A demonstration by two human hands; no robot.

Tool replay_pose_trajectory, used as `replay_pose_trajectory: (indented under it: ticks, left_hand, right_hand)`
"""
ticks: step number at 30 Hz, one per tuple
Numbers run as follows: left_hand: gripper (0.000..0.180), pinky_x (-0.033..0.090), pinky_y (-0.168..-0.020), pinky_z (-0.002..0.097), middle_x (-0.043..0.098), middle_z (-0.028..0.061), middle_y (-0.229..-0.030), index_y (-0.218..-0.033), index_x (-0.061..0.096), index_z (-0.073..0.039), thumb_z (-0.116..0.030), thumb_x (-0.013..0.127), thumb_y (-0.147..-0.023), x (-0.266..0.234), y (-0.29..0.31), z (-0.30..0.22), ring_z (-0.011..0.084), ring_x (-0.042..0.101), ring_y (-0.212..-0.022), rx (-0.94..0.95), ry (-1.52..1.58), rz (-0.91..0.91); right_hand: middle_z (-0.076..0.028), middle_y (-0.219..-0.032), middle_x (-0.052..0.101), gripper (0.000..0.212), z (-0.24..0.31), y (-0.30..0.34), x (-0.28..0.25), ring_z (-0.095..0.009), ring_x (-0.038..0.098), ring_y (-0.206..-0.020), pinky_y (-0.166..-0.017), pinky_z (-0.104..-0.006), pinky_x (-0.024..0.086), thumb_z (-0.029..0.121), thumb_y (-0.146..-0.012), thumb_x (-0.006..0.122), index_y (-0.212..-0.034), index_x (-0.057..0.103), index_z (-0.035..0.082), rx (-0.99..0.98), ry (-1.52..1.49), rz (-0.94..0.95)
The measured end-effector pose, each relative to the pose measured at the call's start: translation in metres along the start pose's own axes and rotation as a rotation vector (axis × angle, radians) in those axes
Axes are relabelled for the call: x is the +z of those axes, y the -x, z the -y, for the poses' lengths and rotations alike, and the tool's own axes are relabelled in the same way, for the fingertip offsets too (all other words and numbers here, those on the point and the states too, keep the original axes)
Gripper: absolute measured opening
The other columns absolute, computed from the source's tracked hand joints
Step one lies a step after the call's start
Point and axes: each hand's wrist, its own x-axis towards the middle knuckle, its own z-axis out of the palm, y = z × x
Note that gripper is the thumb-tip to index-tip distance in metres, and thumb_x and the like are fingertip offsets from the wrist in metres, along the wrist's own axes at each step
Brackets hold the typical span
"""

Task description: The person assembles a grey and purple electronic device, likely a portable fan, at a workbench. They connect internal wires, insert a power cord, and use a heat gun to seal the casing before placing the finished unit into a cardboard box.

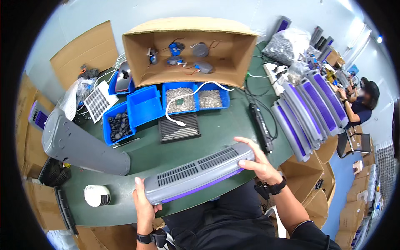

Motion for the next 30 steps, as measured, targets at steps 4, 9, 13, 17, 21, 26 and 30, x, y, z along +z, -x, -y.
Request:
replay_pose_trajectory:
  ticks: [4, 9, 13, 17, 21, 26, 30]
  left_hand:
    - [0.087, 0.038, -0.034, 0.0222, 0.068, 0.0073, -0.069, -0.108, 0.069, 0.004, -0.072, 0.028, -0.107, 0.024, 0.007, 0.008, 0.0102, 0.055, -0.042, -0.078, 0.008, 0.019]
    - [0.09, 0.039, -0.033, 0.021, 0.069, 0.0084, -0.073, -0.113, 0.067, 0.005, -0.074, 0.023, -0.107, 0.01, 0.007, -0.003, 0.0101, 0.056, -0.043, -0.006, -0.077, 0.019]
    - [0.091, 0.04, -0.033, 0.0213, 0.069, 0.009, -0.072, -0.112, 0.067, 0.006, -0.072, 0.021, -0.108, 0.013, 0.008, -0.002, 0.0101, 0.057, -0.043, 0.017, -0.068, 0.015]
    - [0.09, 0.04, -0.033, 0.0215, 0.069, 0.0093, -0.072, -0.111, 0.067, 0.006, -0.072, 0.021, -0.108, 0.013, 0.009, -0.001, 0.0104, 0.057, -0.043, 0.047, -0.064, 0.005]
    - [0.089, 0.041, -0.034, 0.0214, 0.069, 0.0095, -0.072, -0.11, 0.067, 0.005, -0.073, 0.023, -0.108, 0.011, 0.006, -0.001, 0.0112, 0.057, -0.042, 0.053, -0.053, 0.025]
    - [0.092, 0.046, -0.04, 0.024, 0.072, 0.0136, -0.087, -0.121, 0.065, 0.006, -0.076, 0.027, -0.106, 0.033, 0.022, -0.03, 0.0139, 0.063, -0.053, -0.007, 0.013, 0.11]
    - [0.073, 0.055, -0.078, 0.036, 0.075, 0.0177, -0.104, -0.126, 0.066, 0.004, -0.063, 0.042, -0.108, 0.074, 0.064, -0.062, 0.0235, 0.07, -0.086, 0.308, 0.107, 0.362]
  right_hand:
    - [-0.011, -0.122, 0.06, 0.07, 0.002, 0.006, -0.008, -0.02, 0.065, -0.099, -0.072, -0.0324, 0.06, 0.018, -0.085, 0.079, -0.149, 0.052, 0.008, 0.077, -0.067, -0.121]
    - [-0.012, -0.119, 0.063, 0.07, -0.004, -0.002, 0.006, -0.021, 0.067, -0.099, -0.069, -0.0324, 0.06, 0.019, -0.083, 0.078, -0.147, 0.052, 0.006, 0.09, -0.155, -0.125]
    - [-0.011, -0.118, 0.064, 0.07, -0.003, -0.004, 0.004, -0.021, 0.067, -0.097, -0.069, -0.0329, 0.06, 0.018, -0.082, 0.078, -0.146, 0.053, 0.006, 0.095, -0.157, -0.123]
    - [-0.011, -0.118, 0.064, 0.069, -0.001, -0.004, 0.005, -0.02, 0.067, -0.1, -0.073, -0.0335, 0.06, 0.019, -0.084, 0.079, -0.146, 0.053, 0.007, 0.093, -0.167, -0.099]
    - [-0.009, -0.121, 0.063, 0.069, -0.013, -0.003, -0.001, -0.021, 0.064, -0.11, -0.086, -0.035, 0.06, 0.02, -0.085, 0.08, -0.147, 0.052, 0.008, 0.01, -0.125, -0.098]
    - [-0.012, -0.125, 0.063, 0.081, 0.007, 0.034, -0.026, -0.024, 0.064, -0.115, -0.098, -0.0367, 0.051, 0.042, -0.081, 0.087, -0.143, 0.054, 0.003, 0.068, -0.407, -0.032]
    - [-0.018, -0.122, 0.065, 0.093, 0.041, 0.086, -0.091, -0.028, 0.067, -0.11, -0.095, -0.0406, 0.054, 0.055, -0.072, 0.085, -0.14, 0.053, -0.001, -0.205, -0.314, -0.318]
